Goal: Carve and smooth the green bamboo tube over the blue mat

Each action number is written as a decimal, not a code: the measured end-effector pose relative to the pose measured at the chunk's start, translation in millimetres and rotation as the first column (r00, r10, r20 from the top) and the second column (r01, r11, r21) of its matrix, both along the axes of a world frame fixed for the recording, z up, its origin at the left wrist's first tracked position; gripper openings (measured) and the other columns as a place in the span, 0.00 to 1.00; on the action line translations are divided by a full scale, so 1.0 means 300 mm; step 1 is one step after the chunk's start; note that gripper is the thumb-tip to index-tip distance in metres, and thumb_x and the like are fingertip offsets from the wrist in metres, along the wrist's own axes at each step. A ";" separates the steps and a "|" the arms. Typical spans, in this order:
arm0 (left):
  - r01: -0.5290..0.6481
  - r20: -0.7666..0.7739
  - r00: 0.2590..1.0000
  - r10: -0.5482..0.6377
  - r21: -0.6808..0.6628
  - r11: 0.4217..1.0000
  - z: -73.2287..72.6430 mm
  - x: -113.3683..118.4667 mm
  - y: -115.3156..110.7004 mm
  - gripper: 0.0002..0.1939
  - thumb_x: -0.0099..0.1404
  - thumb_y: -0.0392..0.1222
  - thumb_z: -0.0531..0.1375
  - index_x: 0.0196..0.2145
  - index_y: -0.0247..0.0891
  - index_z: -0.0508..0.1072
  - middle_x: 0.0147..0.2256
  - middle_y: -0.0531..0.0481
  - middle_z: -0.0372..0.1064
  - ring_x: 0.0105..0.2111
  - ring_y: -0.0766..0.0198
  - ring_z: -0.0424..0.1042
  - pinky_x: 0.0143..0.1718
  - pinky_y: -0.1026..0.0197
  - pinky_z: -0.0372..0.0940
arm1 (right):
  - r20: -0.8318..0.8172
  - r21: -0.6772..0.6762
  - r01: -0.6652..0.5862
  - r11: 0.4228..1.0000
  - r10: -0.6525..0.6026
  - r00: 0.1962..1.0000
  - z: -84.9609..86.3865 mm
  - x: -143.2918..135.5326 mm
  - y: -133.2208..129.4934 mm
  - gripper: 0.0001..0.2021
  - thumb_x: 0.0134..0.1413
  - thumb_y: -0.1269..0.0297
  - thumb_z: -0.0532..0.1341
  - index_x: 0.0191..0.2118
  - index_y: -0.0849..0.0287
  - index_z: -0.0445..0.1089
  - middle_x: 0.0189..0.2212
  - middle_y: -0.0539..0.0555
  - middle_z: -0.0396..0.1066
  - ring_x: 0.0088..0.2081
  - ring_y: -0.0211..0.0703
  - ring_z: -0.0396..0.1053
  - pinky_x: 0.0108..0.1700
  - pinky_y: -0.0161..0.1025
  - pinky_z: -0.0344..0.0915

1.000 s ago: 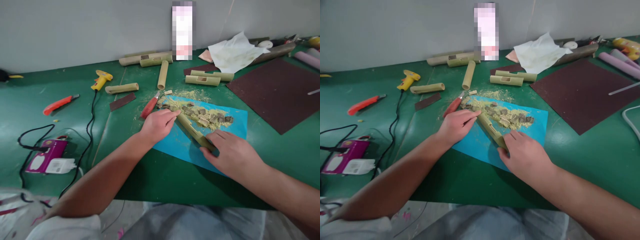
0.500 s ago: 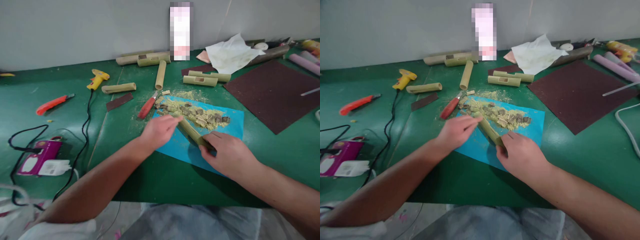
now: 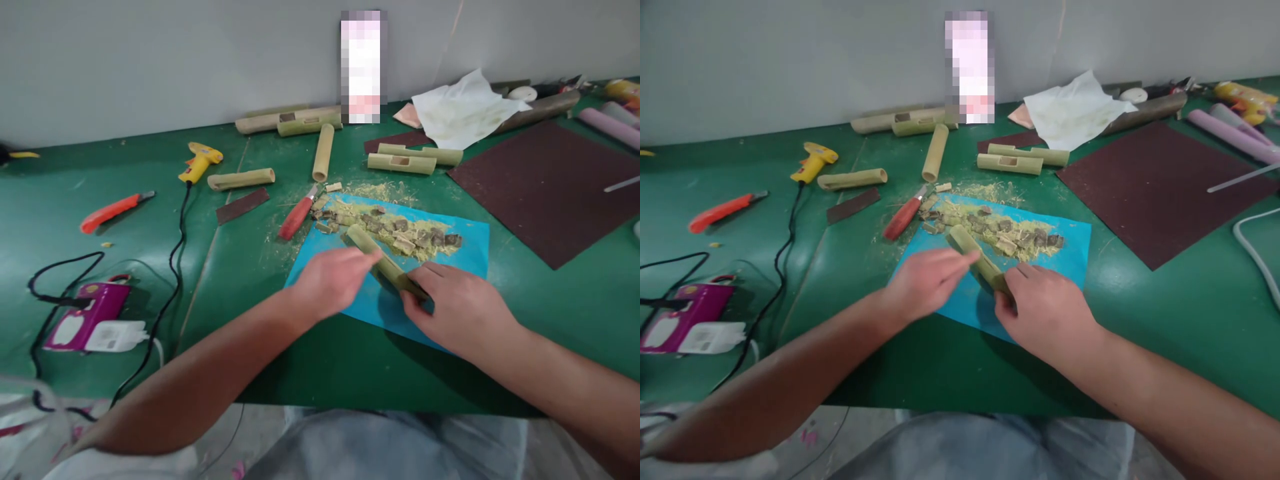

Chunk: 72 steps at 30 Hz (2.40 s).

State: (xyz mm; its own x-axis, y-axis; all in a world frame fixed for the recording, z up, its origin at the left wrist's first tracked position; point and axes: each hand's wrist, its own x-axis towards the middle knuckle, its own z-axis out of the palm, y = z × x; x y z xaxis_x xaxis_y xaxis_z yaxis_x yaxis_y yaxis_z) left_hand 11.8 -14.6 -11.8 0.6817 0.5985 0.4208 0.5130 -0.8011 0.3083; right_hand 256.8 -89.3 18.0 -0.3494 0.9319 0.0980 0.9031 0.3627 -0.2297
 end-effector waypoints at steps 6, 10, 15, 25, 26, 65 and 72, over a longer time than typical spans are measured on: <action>-0.129 0.087 0.988 0.129 -0.014 0.992 0.003 -0.002 0.014 0.16 0.78 0.37 0.54 0.53 0.35 0.81 0.35 0.46 0.80 0.34 0.63 0.78 0.37 0.63 0.73 | -0.019 0.038 -0.008 0.999 0.009 1.000 -0.003 0.002 0.000 0.10 0.63 0.63 0.58 0.31 0.56 0.71 0.28 0.52 0.73 0.29 0.42 0.70 0.29 0.41 0.53; -0.005 0.014 1.000 0.006 -0.059 0.998 -0.002 0.013 0.000 0.18 0.79 0.36 0.53 0.57 0.34 0.79 0.35 0.47 0.79 0.33 0.64 0.77 0.34 0.64 0.73 | -0.004 0.023 -0.024 0.999 0.024 1.000 -0.006 0.003 0.001 0.09 0.63 0.64 0.59 0.31 0.57 0.71 0.27 0.52 0.72 0.29 0.42 0.70 0.30 0.41 0.54; -0.155 0.097 0.983 0.156 -0.020 0.988 -0.011 -0.009 0.023 0.15 0.78 0.38 0.56 0.54 0.35 0.81 0.36 0.46 0.80 0.34 0.64 0.79 0.38 0.64 0.74 | -0.007 0.037 -0.016 0.999 0.017 1.000 -0.010 0.003 0.000 0.10 0.64 0.62 0.58 0.32 0.57 0.72 0.29 0.53 0.74 0.29 0.43 0.70 0.30 0.41 0.53; -0.138 0.046 0.989 0.139 -0.018 0.990 0.012 0.012 -0.010 0.18 0.79 0.38 0.52 0.54 0.35 0.81 0.34 0.46 0.79 0.34 0.63 0.77 0.36 0.64 0.72 | -0.018 0.056 -0.016 0.998 0.017 1.000 -0.008 0.003 -0.001 0.10 0.64 0.63 0.57 0.31 0.57 0.71 0.28 0.52 0.73 0.28 0.42 0.69 0.29 0.41 0.53; -0.146 0.035 0.989 0.147 -0.012 0.989 0.015 0.012 -0.012 0.18 0.79 0.38 0.52 0.54 0.35 0.81 0.33 0.46 0.78 0.33 0.64 0.76 0.36 0.64 0.72 | -0.017 0.051 -0.017 0.999 0.018 1.000 -0.008 0.002 -0.001 0.10 0.64 0.62 0.57 0.31 0.57 0.71 0.28 0.53 0.73 0.28 0.42 0.69 0.30 0.41 0.53; -0.010 -0.022 1.000 0.009 -0.024 1.000 0.011 0.034 -0.019 0.19 0.80 0.37 0.50 0.57 0.35 0.79 0.32 0.48 0.78 0.30 0.65 0.75 0.32 0.66 0.70 | 0.014 -0.071 0.002 0.997 -0.001 1.000 0.001 -0.001 0.002 0.09 0.63 0.64 0.59 0.30 0.56 0.69 0.29 0.54 0.72 0.30 0.42 0.68 0.31 0.41 0.56; -0.141 0.082 0.986 0.142 -0.023 0.990 0.014 0.031 -0.003 0.16 0.78 0.36 0.54 0.53 0.31 0.81 0.34 0.45 0.79 0.33 0.63 0.78 0.36 0.64 0.73 | 0.014 -0.081 0.012 0.997 -0.011 1.000 0.008 -0.009 0.003 0.08 0.62 0.62 0.60 0.32 0.57 0.70 0.31 0.55 0.73 0.31 0.44 0.70 0.31 0.41 0.57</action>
State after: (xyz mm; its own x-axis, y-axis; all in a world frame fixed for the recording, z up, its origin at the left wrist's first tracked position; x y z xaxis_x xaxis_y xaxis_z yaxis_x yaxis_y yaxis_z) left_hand 21.1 -15.5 -7.7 0.5526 0.6940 0.4615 0.5929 -0.7165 0.3676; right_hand 254.0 -88.4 20.4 -0.3391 0.9406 0.0174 0.9104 0.3328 -0.2457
